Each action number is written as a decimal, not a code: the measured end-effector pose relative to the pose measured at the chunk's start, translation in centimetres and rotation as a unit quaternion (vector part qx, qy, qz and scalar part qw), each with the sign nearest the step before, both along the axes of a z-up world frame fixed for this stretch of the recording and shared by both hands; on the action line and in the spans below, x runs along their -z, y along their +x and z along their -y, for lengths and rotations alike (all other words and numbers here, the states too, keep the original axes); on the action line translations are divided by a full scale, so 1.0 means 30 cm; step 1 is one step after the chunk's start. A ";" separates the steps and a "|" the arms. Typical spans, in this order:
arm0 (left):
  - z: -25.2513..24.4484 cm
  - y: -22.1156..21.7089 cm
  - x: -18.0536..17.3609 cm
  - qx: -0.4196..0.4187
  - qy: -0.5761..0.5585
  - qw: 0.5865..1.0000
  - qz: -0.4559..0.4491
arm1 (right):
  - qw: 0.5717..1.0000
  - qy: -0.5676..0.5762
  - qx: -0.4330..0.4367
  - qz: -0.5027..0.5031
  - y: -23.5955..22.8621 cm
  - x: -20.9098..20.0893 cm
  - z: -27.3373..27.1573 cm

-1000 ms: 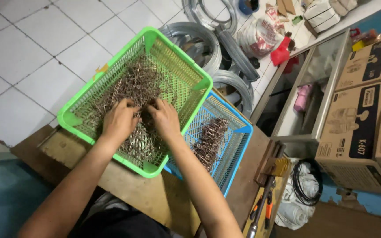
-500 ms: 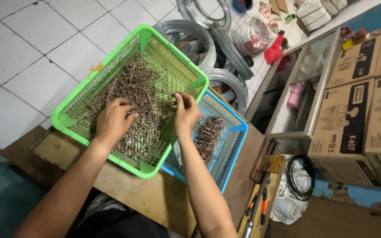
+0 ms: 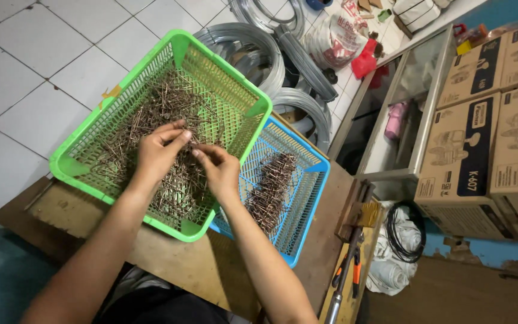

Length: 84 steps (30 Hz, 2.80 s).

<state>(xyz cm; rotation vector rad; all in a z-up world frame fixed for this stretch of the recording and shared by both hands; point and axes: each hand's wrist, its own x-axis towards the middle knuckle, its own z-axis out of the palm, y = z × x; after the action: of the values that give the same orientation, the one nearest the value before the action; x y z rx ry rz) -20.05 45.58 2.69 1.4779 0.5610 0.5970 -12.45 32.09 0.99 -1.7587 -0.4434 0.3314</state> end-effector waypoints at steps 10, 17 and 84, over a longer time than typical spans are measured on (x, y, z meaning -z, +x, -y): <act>-0.015 0.109 -0.044 0.206 0.395 0.893 -0.071 | 0.997 -0.061 -0.035 0.042 0.121 -0.152 0.169; 0.212 0.254 -0.007 0.321 0.431 0.842 -0.040 | 0.996 -0.087 -0.004 0.034 0.181 -0.169 0.440; 1.422 0.771 0.386 0.309 0.372 0.875 -0.011 | 0.857 -0.427 0.271 -0.096 -0.204 -0.226 1.697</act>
<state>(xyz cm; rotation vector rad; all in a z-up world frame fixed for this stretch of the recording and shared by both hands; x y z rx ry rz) 3.07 2.92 -8.88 2.2575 -0.1917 0.2798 -18.58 -18.81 7.77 -2.5796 0.4381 0.3107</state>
